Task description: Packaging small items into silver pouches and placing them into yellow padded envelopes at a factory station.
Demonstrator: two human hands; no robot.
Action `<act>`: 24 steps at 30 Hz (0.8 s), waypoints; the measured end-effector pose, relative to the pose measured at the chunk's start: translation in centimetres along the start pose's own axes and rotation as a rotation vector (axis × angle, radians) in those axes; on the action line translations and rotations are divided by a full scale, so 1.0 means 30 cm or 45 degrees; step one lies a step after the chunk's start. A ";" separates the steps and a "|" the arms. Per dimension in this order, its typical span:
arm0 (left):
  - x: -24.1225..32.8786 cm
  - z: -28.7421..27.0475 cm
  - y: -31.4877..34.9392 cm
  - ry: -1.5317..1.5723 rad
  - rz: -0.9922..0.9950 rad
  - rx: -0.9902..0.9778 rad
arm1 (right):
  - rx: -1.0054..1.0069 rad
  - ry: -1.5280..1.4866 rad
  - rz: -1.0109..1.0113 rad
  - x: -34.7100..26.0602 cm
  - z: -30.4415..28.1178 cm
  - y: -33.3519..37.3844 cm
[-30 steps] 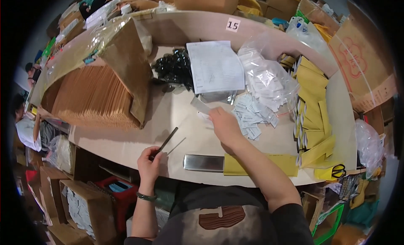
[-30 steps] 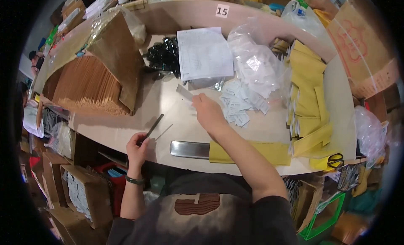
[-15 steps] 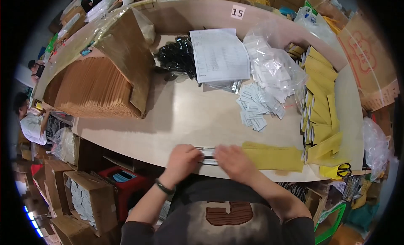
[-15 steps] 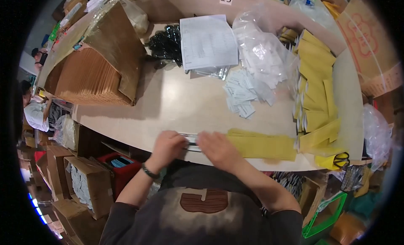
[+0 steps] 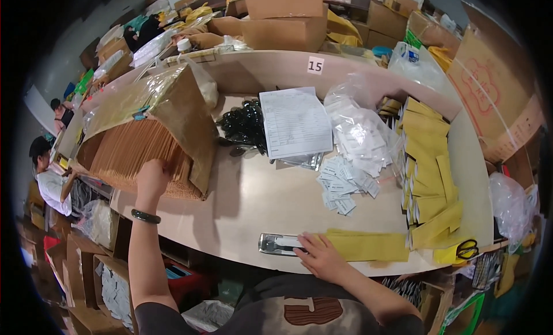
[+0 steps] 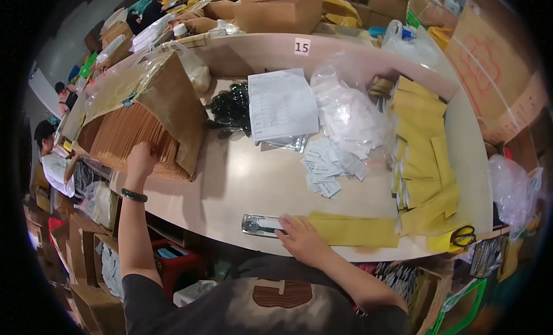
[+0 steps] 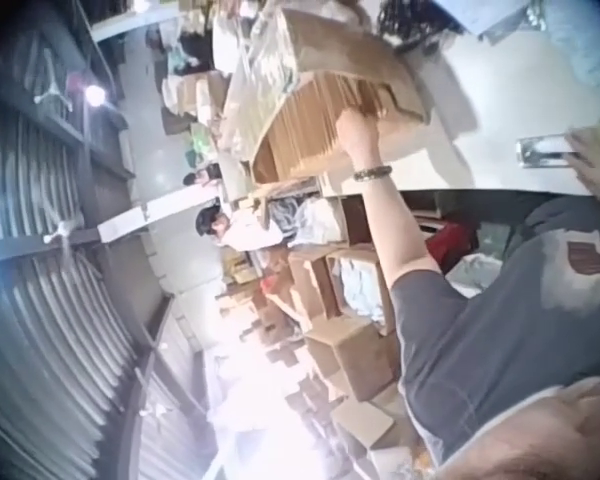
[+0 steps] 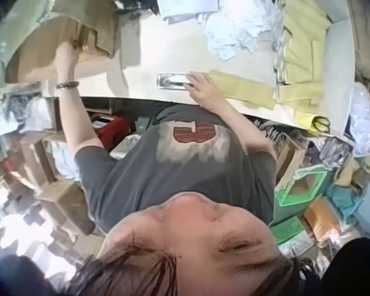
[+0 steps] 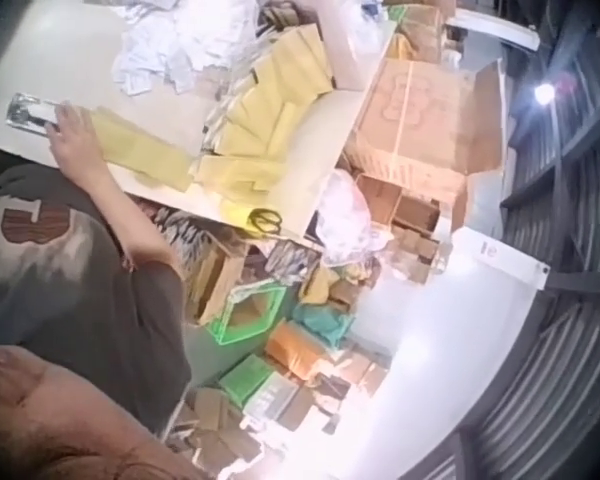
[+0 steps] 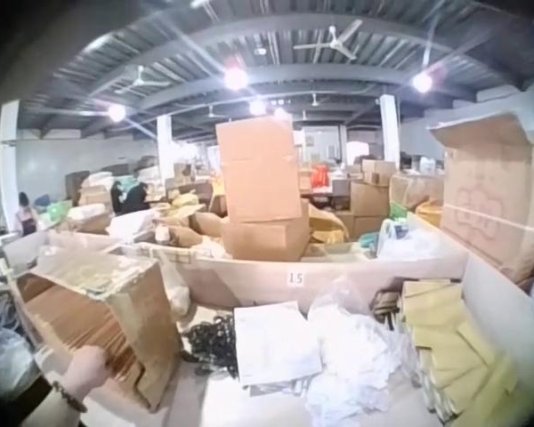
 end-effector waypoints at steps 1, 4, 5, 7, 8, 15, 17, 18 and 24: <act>0.019 0.007 -0.003 0.000 0.019 -0.009 | -0.001 -0.006 0.029 0.014 -0.001 0.021; -0.043 -0.038 0.002 0.000 -0.021 0.094 | -0.008 -0.080 0.041 0.059 -0.027 0.057; -0.093 -0.073 0.037 0.070 0.099 0.350 | -0.021 -0.105 0.054 0.075 -0.024 0.054; -0.223 0.006 0.112 0.977 -0.138 0.370 | 0.056 -0.190 0.047 0.094 -0.032 0.068; -0.249 0.055 0.198 1.373 -0.020 0.534 | 0.025 -0.238 0.074 0.095 -0.044 0.063; 0.297 0.511 0.507 1.338 0.454 -0.472 | -0.027 -0.048 0.162 0.082 -0.062 0.043; 0.318 0.486 0.462 1.080 0.448 -0.445 | -0.054 -0.032 0.155 0.084 -0.057 0.047; 0.325 0.480 0.449 0.816 0.452 -0.420 | -0.059 -0.031 0.147 0.081 -0.046 0.051; 0.637 0.534 0.482 0.772 0.351 -0.427 | 0.095 -0.155 0.100 0.023 -0.033 -0.016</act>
Point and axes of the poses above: each hand's wrist, its own y-axis away from the middle knuckle, its own z-axis out of the palm, x = y × z, the point moved 10 cm from there along -y, towards the middle knuckle, and after that the axes turned 12 degrees about -x, right-handed, at the moved point
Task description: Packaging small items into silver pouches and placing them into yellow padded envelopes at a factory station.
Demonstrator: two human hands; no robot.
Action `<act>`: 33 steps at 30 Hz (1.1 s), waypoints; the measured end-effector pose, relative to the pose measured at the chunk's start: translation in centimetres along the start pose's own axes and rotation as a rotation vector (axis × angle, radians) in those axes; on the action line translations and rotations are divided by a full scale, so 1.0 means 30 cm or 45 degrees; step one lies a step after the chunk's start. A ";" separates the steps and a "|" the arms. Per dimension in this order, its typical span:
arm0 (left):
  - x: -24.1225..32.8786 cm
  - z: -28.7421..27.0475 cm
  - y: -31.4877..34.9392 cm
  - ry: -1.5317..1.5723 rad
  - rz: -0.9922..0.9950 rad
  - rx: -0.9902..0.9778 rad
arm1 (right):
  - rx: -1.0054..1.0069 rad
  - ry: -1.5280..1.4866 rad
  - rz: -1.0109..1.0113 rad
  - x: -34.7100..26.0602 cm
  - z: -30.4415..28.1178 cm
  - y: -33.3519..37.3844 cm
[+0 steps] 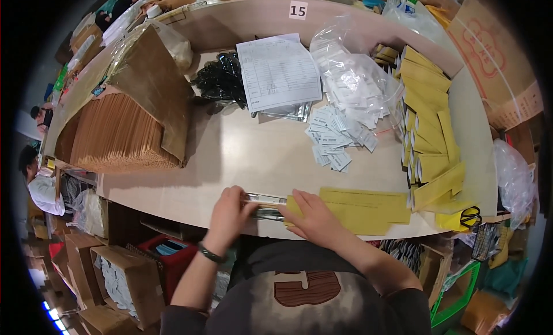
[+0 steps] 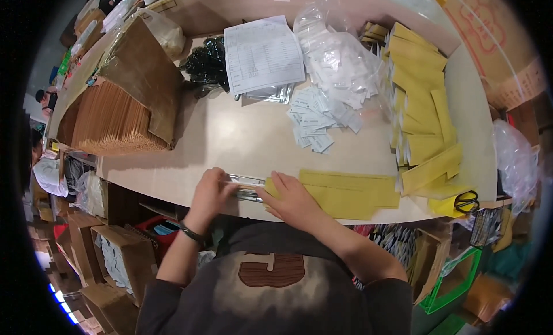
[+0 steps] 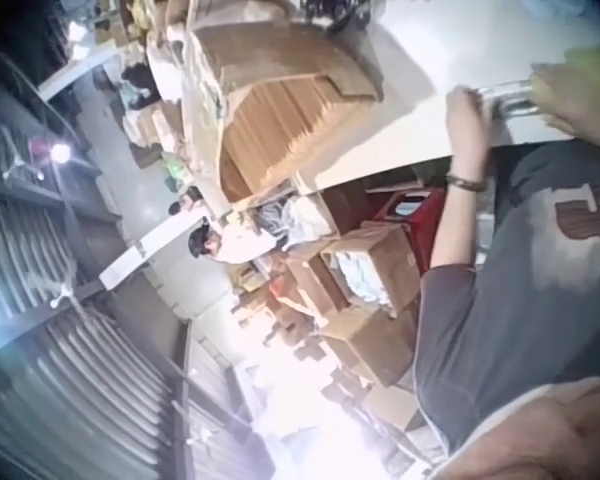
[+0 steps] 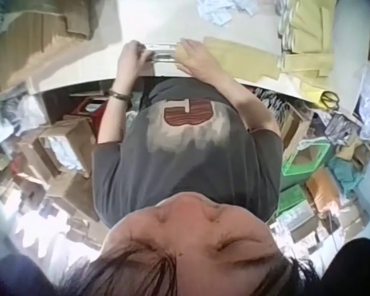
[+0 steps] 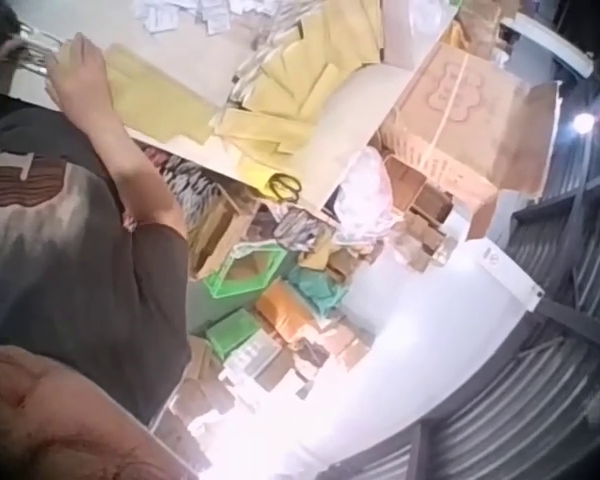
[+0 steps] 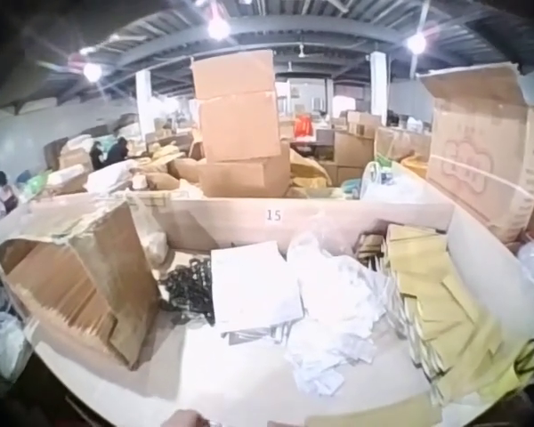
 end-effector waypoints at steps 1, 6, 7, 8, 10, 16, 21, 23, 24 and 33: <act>0.055 0.000 0.000 -0.115 -0.030 0.074 | -0.013 0.000 0.051 -0.002 -0.001 -0.017; 0.105 0.081 -0.014 -0.052 0.045 0.190 | -0.038 0.023 0.149 0.028 0.014 -0.013; 0.140 0.134 -0.015 0.062 0.112 0.118 | -0.030 0.024 0.120 0.021 0.011 -0.013; 0.206 0.166 -0.007 0.186 0.285 0.056 | -0.013 0.029 0.098 0.017 0.005 -0.018; 0.216 0.204 0.007 0.532 0.303 -0.152 | -0.001 0.019 0.105 0.019 -0.007 -0.005; 0.280 0.020 0.069 -0.495 0.683 0.104 | 0.019 -0.004 0.011 -0.026 -0.024 -0.048; 0.251 0.022 0.032 -0.612 0.708 0.045 | -0.129 -0.009 -0.102 -0.046 -0.155 -0.111; 0.286 -0.010 0.013 -0.521 0.694 0.090 | -0.191 0.023 -0.133 -0.017 -0.240 -0.098; 0.314 -0.005 0.003 -0.506 0.695 0.055 | -0.238 0.031 -0.185 -0.018 -0.247 -0.091; 0.448 -0.014 -0.028 -0.628 0.930 -0.169 | -0.190 0.049 -0.178 -0.041 -0.216 -0.099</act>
Point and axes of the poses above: each hand's wrist, its own y-axis away from the middle knuckle, its own z-axis out of the palm, x = y × z, the point moved 10 cm from there along -y, towards the middle knuckle, and after that the axes turned 12 degrees about -x, right-handed, at the moved point
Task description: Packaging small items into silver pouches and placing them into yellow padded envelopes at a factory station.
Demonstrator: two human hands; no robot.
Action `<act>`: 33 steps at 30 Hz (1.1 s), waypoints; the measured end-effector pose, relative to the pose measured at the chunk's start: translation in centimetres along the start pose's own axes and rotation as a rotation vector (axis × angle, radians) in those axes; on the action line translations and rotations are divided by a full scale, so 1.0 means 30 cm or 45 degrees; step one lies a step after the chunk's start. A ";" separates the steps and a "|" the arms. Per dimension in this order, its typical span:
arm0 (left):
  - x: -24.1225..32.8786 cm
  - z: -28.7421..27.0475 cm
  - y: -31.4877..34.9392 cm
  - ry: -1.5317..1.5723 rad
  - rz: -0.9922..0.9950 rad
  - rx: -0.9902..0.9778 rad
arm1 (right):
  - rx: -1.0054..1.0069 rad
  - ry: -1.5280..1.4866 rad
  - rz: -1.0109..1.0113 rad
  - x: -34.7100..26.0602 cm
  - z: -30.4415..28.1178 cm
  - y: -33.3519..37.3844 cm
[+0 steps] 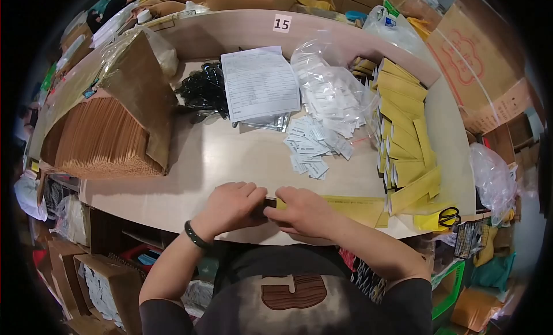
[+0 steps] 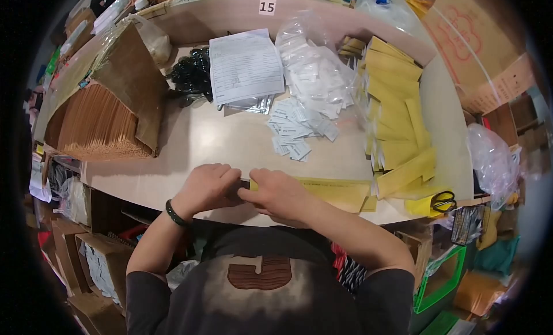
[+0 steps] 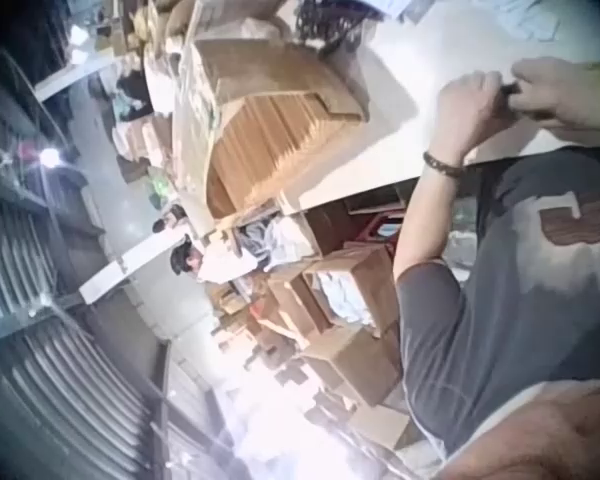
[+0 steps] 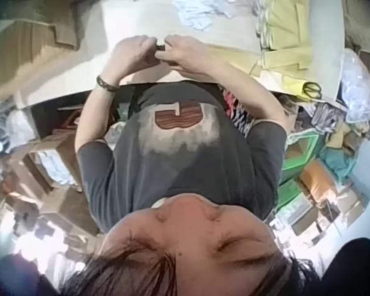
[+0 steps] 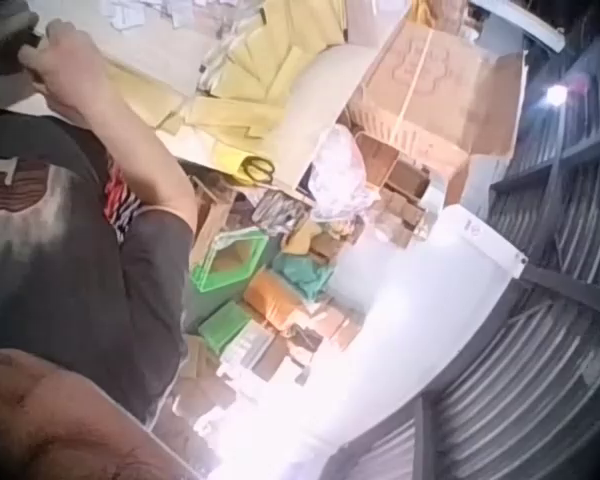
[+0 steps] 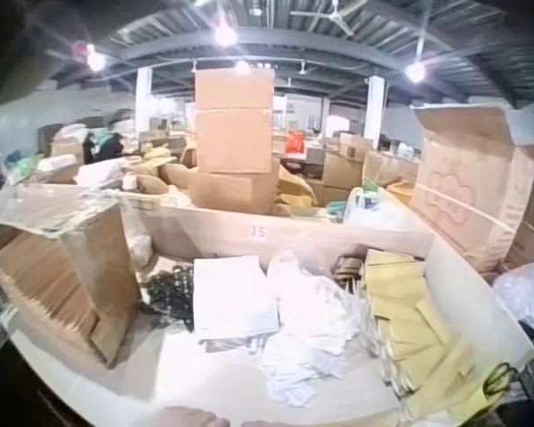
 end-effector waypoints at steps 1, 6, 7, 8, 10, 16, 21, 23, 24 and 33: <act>-0.011 -0.016 0.011 0.000 0.009 0.000 | 0.021 0.038 0.015 0.003 -0.017 -0.001; -0.260 -0.079 0.203 0.373 -0.580 0.330 | 0.388 0.501 -0.028 0.184 -0.300 0.145; -0.264 -0.027 0.222 0.388 -0.574 0.327 | 0.143 0.442 0.303 0.330 -0.367 0.197; -0.304 0.089 0.238 0.744 -0.682 0.228 | 0.143 0.543 0.497 0.440 -0.458 0.309; -0.261 0.253 0.232 1.119 -0.722 0.019 | 0.149 0.641 0.691 0.526 -0.451 0.408; 0.167 0.373 -0.034 1.613 0.054 -0.203 | -0.116 -0.005 0.287 0.198 0.115 0.326; 0.096 0.418 -0.031 1.500 -0.193 -0.314 | -0.210 0.041 0.459 0.235 0.196 0.226; -0.050 0.298 0.062 0.942 -0.514 -0.003 | 0.189 0.093 0.681 0.188 0.040 0.252; -0.097 0.265 0.121 0.688 -0.749 -0.006 | 0.207 0.100 0.684 0.178 0.037 0.248; -0.078 0.257 0.138 0.388 -0.434 -0.277 | 0.103 -0.415 1.201 0.360 0.233 0.311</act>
Point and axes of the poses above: each hand's wrist, its own y-axis away from the middle knuckle, its own z-axis out of the palm, x = y × z, the point moved 10 cm from there along -y, towards the middle knuckle, and after that the axes turned 12 degrees about -x, right-handed, at the moved point
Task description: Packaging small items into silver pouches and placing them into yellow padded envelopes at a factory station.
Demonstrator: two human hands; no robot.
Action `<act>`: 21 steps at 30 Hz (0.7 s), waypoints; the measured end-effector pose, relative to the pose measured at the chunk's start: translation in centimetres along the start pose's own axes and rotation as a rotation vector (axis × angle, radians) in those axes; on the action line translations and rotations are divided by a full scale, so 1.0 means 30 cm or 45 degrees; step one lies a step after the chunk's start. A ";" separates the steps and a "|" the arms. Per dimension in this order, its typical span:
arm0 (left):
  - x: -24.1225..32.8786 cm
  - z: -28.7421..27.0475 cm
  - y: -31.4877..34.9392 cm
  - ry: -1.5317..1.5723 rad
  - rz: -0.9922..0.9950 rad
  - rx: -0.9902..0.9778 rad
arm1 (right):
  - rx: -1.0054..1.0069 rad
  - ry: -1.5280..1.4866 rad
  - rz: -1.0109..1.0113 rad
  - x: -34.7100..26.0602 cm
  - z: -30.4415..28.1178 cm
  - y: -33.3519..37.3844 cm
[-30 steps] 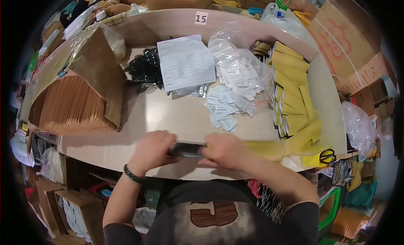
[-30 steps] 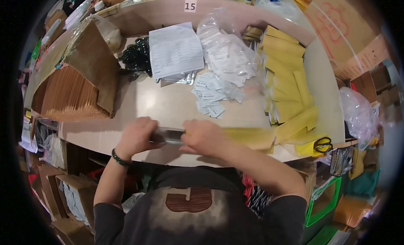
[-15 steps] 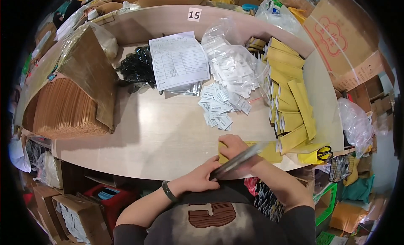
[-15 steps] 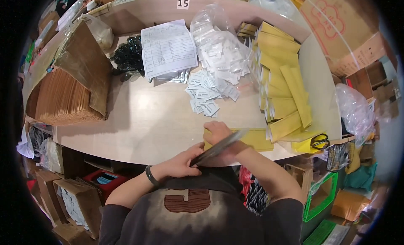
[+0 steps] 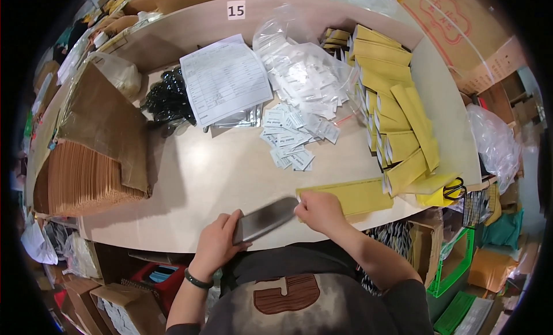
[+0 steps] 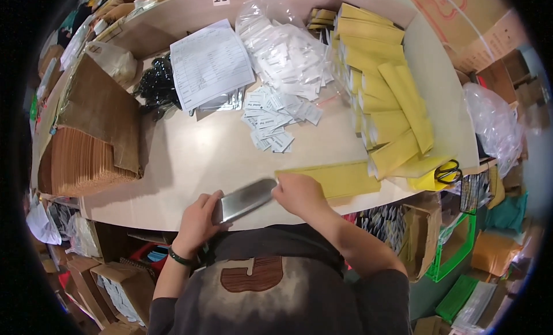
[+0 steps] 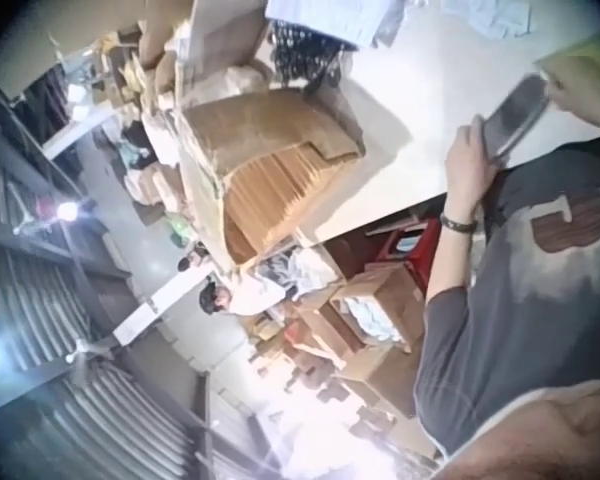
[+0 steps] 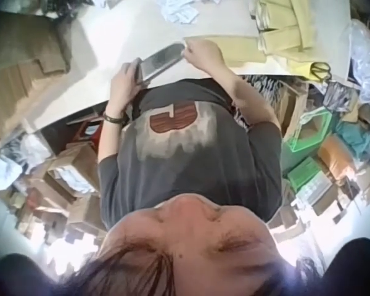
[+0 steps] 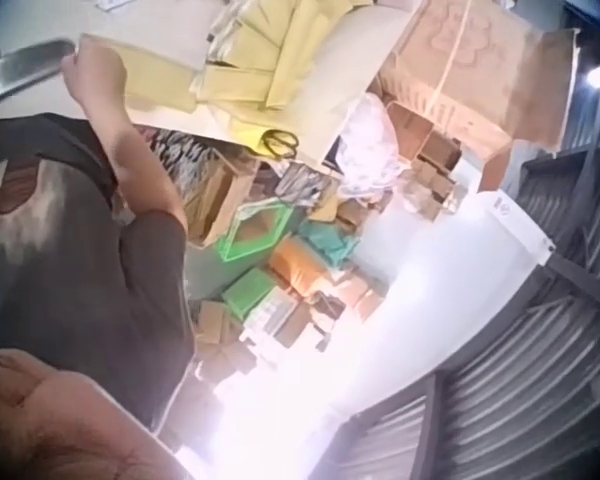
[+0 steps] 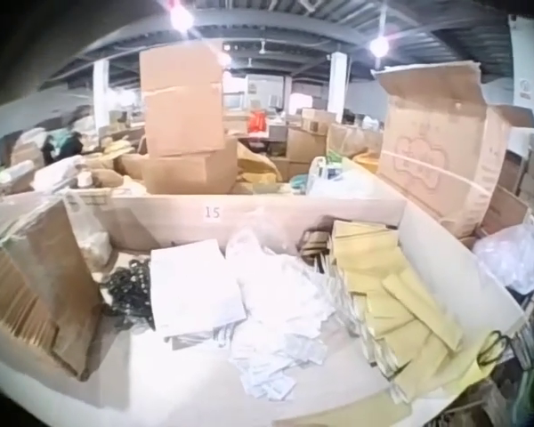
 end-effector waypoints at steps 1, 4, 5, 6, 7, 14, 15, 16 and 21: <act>0.009 -0.011 -0.003 -0.005 0.004 0.000 | 0.006 -0.002 0.002 -0.027 0.025 -0.001; 0.080 -0.008 -0.069 0.020 0.147 -0.079 | -0.005 -0.056 -0.126 -0.117 0.069 -0.003; 0.056 -0.023 -0.101 0.006 0.135 -0.057 | 0.109 -0.045 -0.195 -0.129 0.020 -0.013; 0.060 -0.084 -0.120 -0.045 0.250 0.148 | 0.223 -0.036 -0.265 -0.134 -0.034 -0.022; 0.056 -0.145 -0.127 -0.103 0.361 0.350 | 0.335 -0.034 -0.339 -0.138 -0.085 -0.033; -0.149 -0.410 -0.511 -0.238 0.099 0.528 | 0.548 0.521 -0.120 0.144 -0.442 -0.401; -0.103 -0.450 -0.530 -0.456 0.245 0.698 | 0.567 0.521 -0.130 0.169 -0.445 -0.436; -0.060 -0.485 -0.557 -0.562 0.302 0.728 | 0.525 0.606 -0.084 0.208 -0.411 -0.460; -0.212 -0.664 -0.809 -0.429 0.134 0.627 | 0.632 0.246 0.073 0.259 -0.394 -0.452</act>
Point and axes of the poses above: each hand's wrist, its own y-axis away from the middle knuckle, its own z-axis out of the palm, x = y × z, the point moved 10 cm from there along -y, towards the middle knuckle, and after that the axes turned 12 degrees about -x, right-handed, at the moved point
